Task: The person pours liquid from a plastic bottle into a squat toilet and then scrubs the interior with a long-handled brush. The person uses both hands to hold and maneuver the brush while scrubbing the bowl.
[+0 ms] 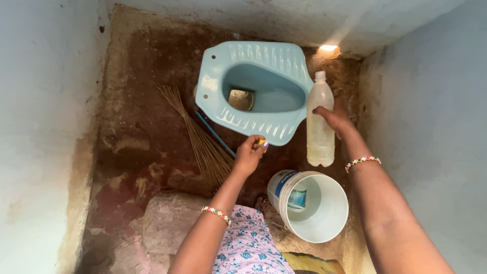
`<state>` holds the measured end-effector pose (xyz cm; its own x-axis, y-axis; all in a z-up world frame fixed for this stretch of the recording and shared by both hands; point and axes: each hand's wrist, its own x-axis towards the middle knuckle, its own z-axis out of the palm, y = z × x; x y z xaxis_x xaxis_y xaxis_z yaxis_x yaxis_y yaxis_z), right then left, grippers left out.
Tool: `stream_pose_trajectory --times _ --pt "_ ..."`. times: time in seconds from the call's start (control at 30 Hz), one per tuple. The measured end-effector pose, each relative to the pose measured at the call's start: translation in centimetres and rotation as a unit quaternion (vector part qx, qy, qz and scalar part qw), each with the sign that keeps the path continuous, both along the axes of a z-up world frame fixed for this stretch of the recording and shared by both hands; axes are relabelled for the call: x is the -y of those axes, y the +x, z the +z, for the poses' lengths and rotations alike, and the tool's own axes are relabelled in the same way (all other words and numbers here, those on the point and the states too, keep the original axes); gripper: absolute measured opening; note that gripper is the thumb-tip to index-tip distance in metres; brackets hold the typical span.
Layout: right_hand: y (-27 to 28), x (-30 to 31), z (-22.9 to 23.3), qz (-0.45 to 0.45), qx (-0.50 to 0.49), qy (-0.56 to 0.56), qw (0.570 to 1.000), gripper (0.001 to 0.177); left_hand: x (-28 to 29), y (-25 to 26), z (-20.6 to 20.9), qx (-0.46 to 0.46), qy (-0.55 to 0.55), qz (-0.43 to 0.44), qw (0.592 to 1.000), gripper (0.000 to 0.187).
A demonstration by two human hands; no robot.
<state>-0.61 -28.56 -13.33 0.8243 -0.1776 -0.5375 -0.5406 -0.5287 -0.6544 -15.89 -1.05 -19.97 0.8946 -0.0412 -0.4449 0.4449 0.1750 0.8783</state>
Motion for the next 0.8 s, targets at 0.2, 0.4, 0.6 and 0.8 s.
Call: stream_pose_trajectory --times 0.2,0.4,0.6,0.8 --pt "1.7 -1.0 1.8 0.029 -0.033 -0.012 0.999 0.060 -0.8 0.2 -0.2 0.017 0.005 0.000 1.000 0.026" --pt "3.0 -1.5 2.5 0.029 -0.051 -0.037 0.998 0.061 -2.2 0.6 1.1 0.021 0.054 -0.007 0.998 0.028" --pt "5.3 -1.4 1.9 0.032 -0.064 -0.048 0.996 0.063 -2.6 -0.2 0.7 0.011 0.108 -0.017 0.994 0.029" --pt "7.0 -2.4 1.7 0.074 -0.026 -0.072 0.994 0.071 -2.9 -0.9 0.1 -0.005 0.112 -0.027 0.993 0.029"
